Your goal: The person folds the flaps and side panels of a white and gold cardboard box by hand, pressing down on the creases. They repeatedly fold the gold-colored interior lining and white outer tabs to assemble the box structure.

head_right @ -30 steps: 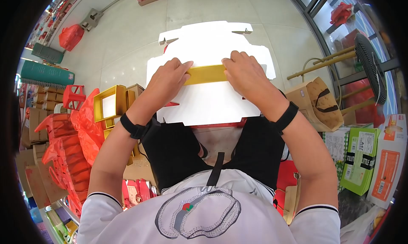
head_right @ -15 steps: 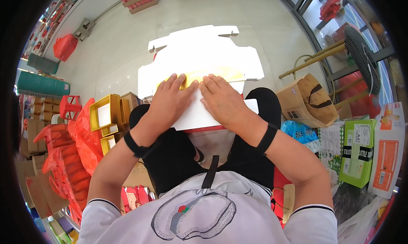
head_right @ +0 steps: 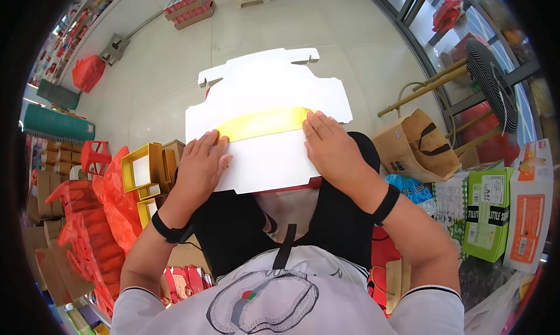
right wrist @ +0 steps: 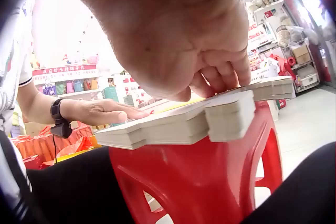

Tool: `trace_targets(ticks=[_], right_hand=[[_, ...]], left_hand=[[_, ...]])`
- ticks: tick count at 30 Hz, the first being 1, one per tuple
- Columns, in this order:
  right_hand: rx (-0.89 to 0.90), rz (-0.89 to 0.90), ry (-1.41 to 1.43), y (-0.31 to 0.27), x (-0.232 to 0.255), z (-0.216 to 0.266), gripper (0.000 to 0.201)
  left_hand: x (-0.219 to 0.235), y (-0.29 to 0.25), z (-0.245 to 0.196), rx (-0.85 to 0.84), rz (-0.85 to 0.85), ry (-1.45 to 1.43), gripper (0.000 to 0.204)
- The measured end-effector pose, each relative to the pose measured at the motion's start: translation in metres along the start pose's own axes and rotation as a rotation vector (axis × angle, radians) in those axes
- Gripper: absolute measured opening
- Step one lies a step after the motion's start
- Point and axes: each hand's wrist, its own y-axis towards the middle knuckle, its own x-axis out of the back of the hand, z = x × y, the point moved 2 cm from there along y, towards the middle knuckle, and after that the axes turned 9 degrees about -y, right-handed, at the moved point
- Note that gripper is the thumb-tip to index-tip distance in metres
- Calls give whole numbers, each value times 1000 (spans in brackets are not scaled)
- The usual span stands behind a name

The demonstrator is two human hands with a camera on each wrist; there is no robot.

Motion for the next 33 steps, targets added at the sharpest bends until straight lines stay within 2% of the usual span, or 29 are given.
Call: trace_targets(ticks=[2,6,10,13,14,17,21,22,24,27,29,33], right_hand=[[12,-16,9,2,1,3,42],[-23,-85,35,0,-6,3,42],[-23,-41,101,-1,-5,-2,40],[-32,-21,163,0,-2,-9,42],[-35,-28,194,2,4,-12,44],[-79,-103,152,8,17,-25,58],[-157,-166,150,15,30,-57,68],[-168,-185,186,16,33,-66,68],[-167,-254,221,20,41,-78,64],[-20,-310,129,26,57,-80,47],[63,-360,122,27,74,-63,35],[240,-344,101,20,85,-21,24]], left_hand=[[5,14,0,24,1,-55,45],[7,55,-23,-129,-84,-133,47],[-12,84,-37,-152,-2,-282,49],[-15,101,-35,-63,58,-254,46],[-21,105,-30,-80,11,-290,35],[-17,114,-26,22,163,-365,23],[11,100,-31,3,85,-549,19],[22,97,-34,4,61,-496,17],[39,89,-29,-129,-78,-389,17],[63,74,-20,-318,-257,-310,18],[77,63,-12,-455,-322,-295,19],[90,53,7,-511,-324,-149,18]])
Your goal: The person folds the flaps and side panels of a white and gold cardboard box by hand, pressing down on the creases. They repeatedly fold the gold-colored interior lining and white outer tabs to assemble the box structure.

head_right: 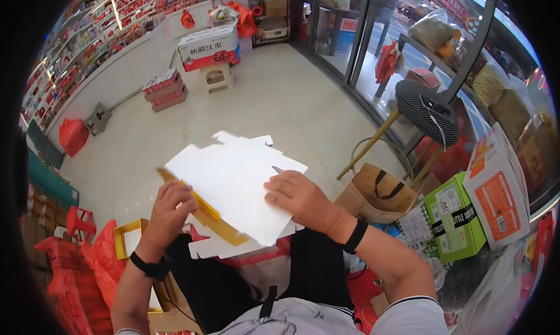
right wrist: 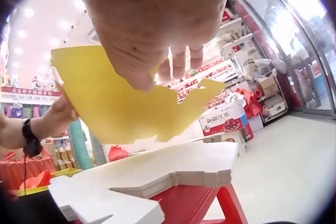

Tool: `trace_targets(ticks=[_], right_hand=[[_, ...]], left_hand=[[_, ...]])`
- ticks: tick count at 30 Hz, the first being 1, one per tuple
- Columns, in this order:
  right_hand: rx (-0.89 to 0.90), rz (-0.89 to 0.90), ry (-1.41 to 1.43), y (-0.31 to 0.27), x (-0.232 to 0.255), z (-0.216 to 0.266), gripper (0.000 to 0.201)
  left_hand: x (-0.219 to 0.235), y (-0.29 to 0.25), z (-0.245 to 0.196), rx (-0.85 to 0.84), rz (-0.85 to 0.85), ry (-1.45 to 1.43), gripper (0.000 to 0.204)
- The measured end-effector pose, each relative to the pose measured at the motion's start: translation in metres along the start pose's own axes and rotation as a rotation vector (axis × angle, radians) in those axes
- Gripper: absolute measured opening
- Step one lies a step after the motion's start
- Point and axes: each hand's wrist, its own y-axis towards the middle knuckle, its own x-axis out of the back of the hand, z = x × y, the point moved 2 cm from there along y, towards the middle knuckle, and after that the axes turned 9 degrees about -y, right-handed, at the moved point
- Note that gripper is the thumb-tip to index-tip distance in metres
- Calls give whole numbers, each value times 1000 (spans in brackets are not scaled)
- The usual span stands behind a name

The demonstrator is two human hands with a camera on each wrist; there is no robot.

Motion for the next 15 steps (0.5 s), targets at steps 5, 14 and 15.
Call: trace_targets(ticks=[5,14,15], right_hand=[[-5,150,49,-8,-60,57,17],[-50,237,147,-12,-84,63,25],[-81,250,158,-12,-80,64,31]], left_hand=[[-30,-18,46,139,128,54,16],[-64,-21,-12,130,302,-140,13],[-64,-22,-15,168,471,-81,11]])
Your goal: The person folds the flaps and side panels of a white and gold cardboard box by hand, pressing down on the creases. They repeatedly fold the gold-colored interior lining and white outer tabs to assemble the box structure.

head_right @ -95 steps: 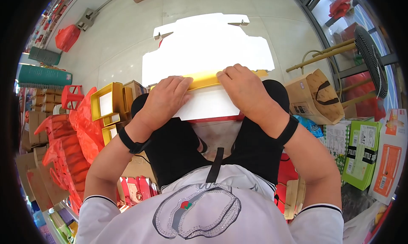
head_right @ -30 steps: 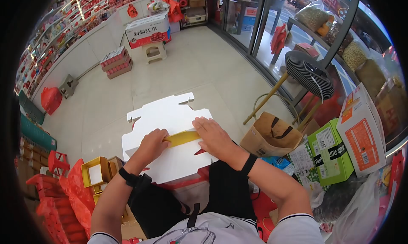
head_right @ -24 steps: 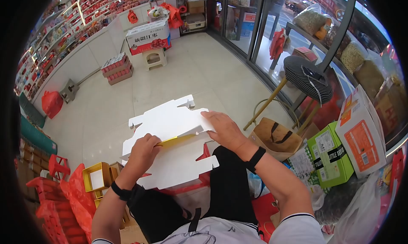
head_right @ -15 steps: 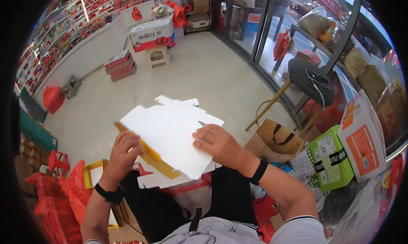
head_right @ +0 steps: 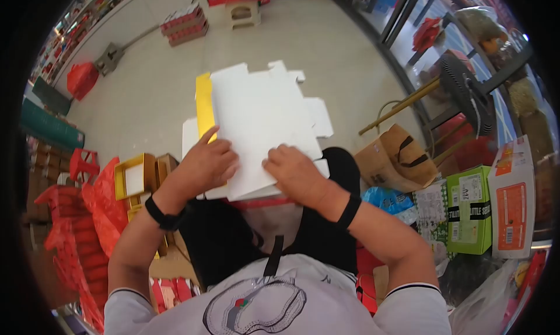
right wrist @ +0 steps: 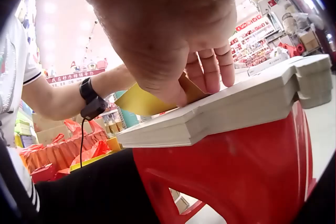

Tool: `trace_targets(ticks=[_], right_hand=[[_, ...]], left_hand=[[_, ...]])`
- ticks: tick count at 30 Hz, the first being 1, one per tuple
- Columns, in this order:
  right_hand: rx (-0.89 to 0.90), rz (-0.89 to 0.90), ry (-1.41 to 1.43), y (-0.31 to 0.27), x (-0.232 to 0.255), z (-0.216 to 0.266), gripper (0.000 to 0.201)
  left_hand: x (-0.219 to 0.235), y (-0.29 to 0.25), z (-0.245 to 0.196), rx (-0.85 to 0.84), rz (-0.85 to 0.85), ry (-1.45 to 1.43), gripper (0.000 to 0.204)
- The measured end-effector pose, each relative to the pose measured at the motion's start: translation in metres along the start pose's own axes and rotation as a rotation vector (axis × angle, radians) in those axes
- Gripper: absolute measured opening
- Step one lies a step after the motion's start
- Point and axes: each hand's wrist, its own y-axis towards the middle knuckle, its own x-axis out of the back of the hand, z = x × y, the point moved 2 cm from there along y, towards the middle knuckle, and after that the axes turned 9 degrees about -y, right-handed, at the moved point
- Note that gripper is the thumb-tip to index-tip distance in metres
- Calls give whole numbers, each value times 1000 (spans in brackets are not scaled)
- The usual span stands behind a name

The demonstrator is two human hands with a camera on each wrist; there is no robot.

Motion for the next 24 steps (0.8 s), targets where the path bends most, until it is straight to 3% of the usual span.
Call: trace_targets(ticks=[3,5,8,11,13,16,19,24], right_hand=[[-33,-28,36,-6,2,-2,43],[-71,-7,43,-8,6,0,40],[-97,-32,41,-10,4,-2,37],[-106,-24,48,-3,3,-6,33],[-132,-15,86,0,5,-8,27],[-308,-6,288,7,8,-15,17],[-511,152,507,15,3,-35,20],[-553,291,503,29,-6,-49,20]], left_hand=[[3,-16,2,43,-104,112,15],[9,-31,5,268,56,98,20],[10,-47,-19,298,-39,-118,34],[-2,-39,-40,141,-156,-257,43],[-14,-36,-35,216,-168,-233,36],[-22,-26,-20,348,-135,-301,31],[-19,-17,-3,466,-136,-451,31],[-21,-7,4,640,-122,-599,37]])
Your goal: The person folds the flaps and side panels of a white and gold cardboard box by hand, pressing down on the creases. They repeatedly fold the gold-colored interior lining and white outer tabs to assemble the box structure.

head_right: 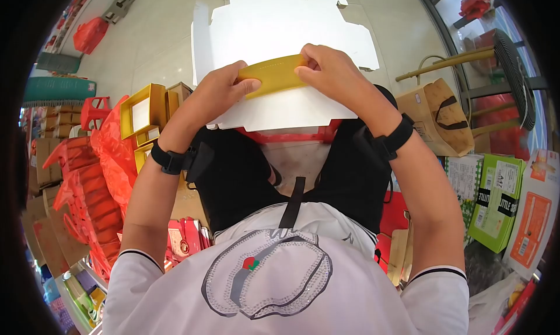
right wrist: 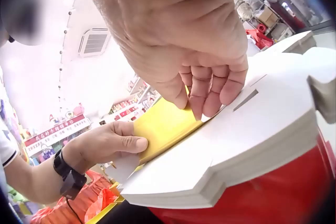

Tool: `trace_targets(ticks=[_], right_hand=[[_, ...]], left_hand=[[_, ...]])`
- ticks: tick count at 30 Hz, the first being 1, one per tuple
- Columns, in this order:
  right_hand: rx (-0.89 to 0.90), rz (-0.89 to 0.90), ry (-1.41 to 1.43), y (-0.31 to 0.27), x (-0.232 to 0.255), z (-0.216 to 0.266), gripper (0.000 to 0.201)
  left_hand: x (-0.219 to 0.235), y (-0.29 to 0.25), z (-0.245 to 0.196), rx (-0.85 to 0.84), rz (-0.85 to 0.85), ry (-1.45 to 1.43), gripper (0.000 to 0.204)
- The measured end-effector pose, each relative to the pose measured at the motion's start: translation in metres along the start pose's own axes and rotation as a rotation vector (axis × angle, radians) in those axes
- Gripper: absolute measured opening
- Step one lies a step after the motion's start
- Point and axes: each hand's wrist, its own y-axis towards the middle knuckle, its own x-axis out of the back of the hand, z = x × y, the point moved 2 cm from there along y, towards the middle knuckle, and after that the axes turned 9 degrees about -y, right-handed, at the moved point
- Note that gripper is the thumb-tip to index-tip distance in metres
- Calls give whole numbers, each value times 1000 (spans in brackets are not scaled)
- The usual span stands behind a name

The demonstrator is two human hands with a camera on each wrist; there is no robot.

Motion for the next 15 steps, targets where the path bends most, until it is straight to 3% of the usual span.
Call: trace_targets(ticks=[15], right_hand=[[-35,76,-231,21,0,4,26]], left_hand=[[-4,6,-2,21,44,141,48]])
